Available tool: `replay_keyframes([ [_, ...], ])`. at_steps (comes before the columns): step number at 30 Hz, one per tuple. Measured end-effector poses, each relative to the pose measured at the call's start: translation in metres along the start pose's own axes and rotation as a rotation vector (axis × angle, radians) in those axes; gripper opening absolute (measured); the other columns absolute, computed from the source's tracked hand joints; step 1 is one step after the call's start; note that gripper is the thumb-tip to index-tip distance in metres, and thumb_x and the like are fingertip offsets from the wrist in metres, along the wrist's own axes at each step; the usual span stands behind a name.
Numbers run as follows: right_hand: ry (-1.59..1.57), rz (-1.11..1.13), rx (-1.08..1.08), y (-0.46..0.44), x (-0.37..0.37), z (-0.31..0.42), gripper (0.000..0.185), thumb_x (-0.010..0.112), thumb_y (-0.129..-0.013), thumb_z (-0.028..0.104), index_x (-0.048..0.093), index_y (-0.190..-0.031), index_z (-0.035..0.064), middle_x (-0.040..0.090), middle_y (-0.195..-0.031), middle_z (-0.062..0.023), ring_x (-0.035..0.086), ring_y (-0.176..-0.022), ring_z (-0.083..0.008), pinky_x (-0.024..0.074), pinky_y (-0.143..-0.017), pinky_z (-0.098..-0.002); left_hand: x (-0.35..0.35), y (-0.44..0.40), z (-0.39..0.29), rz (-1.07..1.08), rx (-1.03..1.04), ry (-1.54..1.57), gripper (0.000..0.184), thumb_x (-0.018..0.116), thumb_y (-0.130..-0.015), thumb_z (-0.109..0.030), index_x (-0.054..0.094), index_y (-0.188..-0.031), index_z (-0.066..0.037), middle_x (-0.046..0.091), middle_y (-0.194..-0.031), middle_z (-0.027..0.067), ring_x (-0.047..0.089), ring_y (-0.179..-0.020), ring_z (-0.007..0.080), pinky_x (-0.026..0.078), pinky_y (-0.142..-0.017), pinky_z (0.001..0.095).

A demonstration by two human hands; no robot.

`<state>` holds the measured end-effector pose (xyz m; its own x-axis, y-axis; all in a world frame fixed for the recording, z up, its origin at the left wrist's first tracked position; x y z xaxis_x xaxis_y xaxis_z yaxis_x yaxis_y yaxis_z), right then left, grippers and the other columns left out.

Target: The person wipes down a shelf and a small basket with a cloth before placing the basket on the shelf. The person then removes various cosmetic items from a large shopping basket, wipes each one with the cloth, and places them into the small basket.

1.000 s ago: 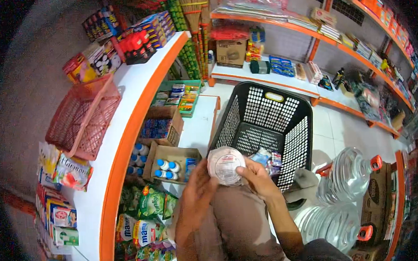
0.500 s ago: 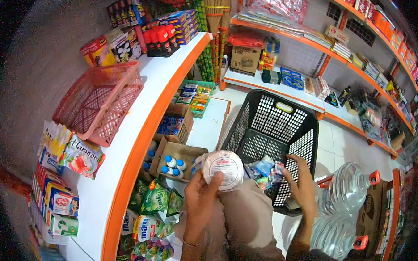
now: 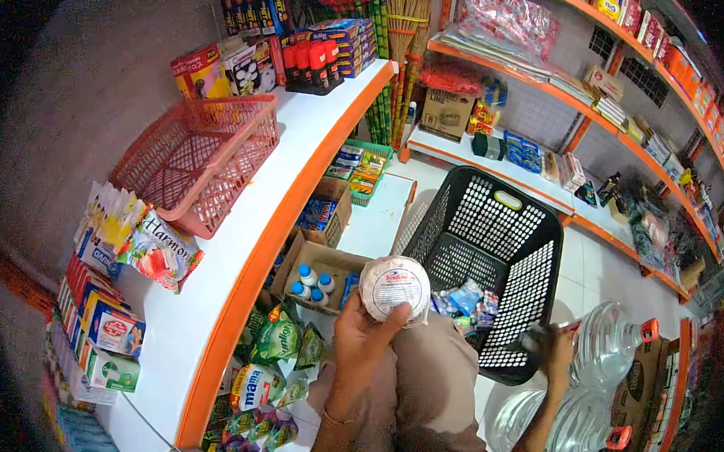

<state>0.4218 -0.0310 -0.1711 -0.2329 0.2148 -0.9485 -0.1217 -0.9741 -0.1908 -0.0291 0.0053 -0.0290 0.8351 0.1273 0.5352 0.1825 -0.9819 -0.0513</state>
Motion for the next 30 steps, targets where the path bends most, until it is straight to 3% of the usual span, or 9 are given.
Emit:
replay_keyframes([
  [2, -0.071, -0.176, 0.065, -0.021, -0.054, 0.070, 0.032, 0.069, -0.085, 0.012, 0.063, -0.116, 0.0035, 0.060, -0.113, -0.0220, 0.059, -0.103, -0.0383, 0.0458, -0.093, -0.0455, 0.000, 0.000, -0.002, -0.007, -0.018, -0.034, 0.042, 0.067, -0.097, -0.011, 0.054, -0.134, 0.004, 0.065, -0.124, 0.0103, 0.063, -0.112, 0.0162, 0.051, -0.097, 0.0304],
  [5, -0.541, -0.480, 0.012, -0.038, -0.106, 0.170, 0.027, 0.065, -0.090, 0.010, 0.062, -0.115, 0.0003, 0.061, -0.114, -0.0180, 0.059, -0.106, -0.0333, 0.0435, -0.098, -0.0400, 0.004, 0.002, -0.010, 0.009, -0.097, -0.066, 0.040, 0.060, -0.103, -0.022, 0.055, -0.133, 0.004, 0.066, -0.122, 0.0107, 0.064, -0.109, 0.0160, 0.053, -0.093, 0.0295],
  [8, -0.739, -0.602, -0.021, -0.041, -0.120, 0.236, 0.028, 0.064, -0.092, 0.011, 0.062, -0.117, -0.0005, 0.061, -0.116, -0.0158, 0.058, -0.108, -0.0307, 0.0429, -0.100, -0.0380, 0.007, 0.006, -0.012, 0.018, -0.142, -0.164, 0.042, 0.055, -0.105, -0.029, 0.056, -0.133, 0.003, 0.068, -0.117, 0.0100, 0.066, -0.103, 0.0149, 0.054, -0.087, 0.0282],
  [10, -0.675, -0.575, -0.255, -0.037, -0.113, 0.269, 0.033, 0.066, -0.090, 0.012, 0.061, -0.121, 0.0024, 0.060, -0.118, -0.0150, 0.057, -0.111, -0.0272, 0.0432, -0.098, -0.0381, 0.010, 0.010, -0.012, 0.017, -0.121, -0.211, 0.040, 0.054, -0.106, -0.029, 0.057, -0.131, 0.002, 0.070, -0.110, 0.0084, 0.067, -0.096, 0.0127, 0.054, -0.079, 0.0266],
  [13, -0.682, -0.315, -0.611, -0.033, -0.104, 0.332, 0.038, 0.068, -0.086, 0.009, 0.063, -0.123, 0.0055, 0.061, -0.125, -0.0171, 0.057, -0.111, -0.0321, 0.0443, -0.098, -0.0410, -0.001, 0.010, 0.002, 0.059, -0.017, -0.469, 0.037, 0.055, -0.105, -0.029, 0.060, -0.124, 0.002, 0.071, -0.095, 0.0091, 0.065, -0.083, 0.0111, 0.051, -0.068, 0.0285],
  [16, -0.644, -0.251, -0.691, -0.048, -0.077, 0.340, 0.034, 0.070, -0.083, 0.005, 0.069, -0.116, 0.0068, 0.062, -0.124, -0.0179, 0.058, -0.109, -0.0350, 0.0456, -0.095, -0.0424, -0.011, 0.011, 0.007, 0.042, 0.019, -0.622, 0.037, 0.057, -0.103, -0.026, 0.059, -0.129, 0.001, 0.067, -0.116, 0.0094, 0.062, -0.103, 0.0146, 0.056, -0.087, 0.0317],
  [20, -0.782, -0.343, -0.547, -0.076, -0.094, 0.348, 0.029, 0.069, -0.080, 0.000, 0.073, -0.108, 0.0074, 0.066, -0.116, -0.0165, 0.060, -0.106, -0.0353, 0.0468, -0.093, -0.0429, -0.007, 0.011, 0.012, 0.077, 0.069, -0.580, 0.033, 0.056, -0.104, -0.030, 0.060, -0.108, 0.003, 0.066, -0.079, 0.0144, 0.061, -0.072, 0.0135, 0.048, -0.064, 0.0330],
  [28, -0.598, -0.314, -0.781, -0.031, -0.083, 0.342, 0.034, 0.062, -0.077, -0.005, 0.073, -0.106, 0.0085, 0.067, -0.109, -0.0144, 0.060, -0.097, -0.0309, 0.0479, -0.085, -0.0389, -0.003, 0.015, 0.004, 0.012, 0.168, -0.572, 0.032, 0.055, -0.104, -0.030, 0.058, -0.114, 0.001, 0.064, -0.082, 0.0077, 0.058, -0.079, 0.0108, 0.048, -0.068, 0.0302],
  [30, -0.684, -0.405, -0.620, -0.046, -0.084, 0.339, 0.038, 0.062, -0.076, -0.005, 0.074, -0.109, 0.0096, 0.068, -0.109, -0.0144, 0.060, -0.097, -0.0307, 0.0478, -0.086, -0.0385, -0.004, 0.014, 0.002, 0.059, 0.077, -0.566, 0.033, 0.056, -0.104, -0.029, 0.057, -0.117, 0.001, 0.064, -0.088, 0.0062, 0.058, -0.082, 0.0109, 0.049, -0.071, 0.0292],
])
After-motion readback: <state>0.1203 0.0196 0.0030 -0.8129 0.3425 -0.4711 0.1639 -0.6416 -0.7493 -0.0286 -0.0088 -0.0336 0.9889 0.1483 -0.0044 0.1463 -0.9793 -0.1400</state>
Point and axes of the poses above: each hand's wrist, its own y-axis away from the middle knuckle, its own x-axis out of the palm, z = x × y, the point moved 1 cm from there along -y, towards the middle knuckle
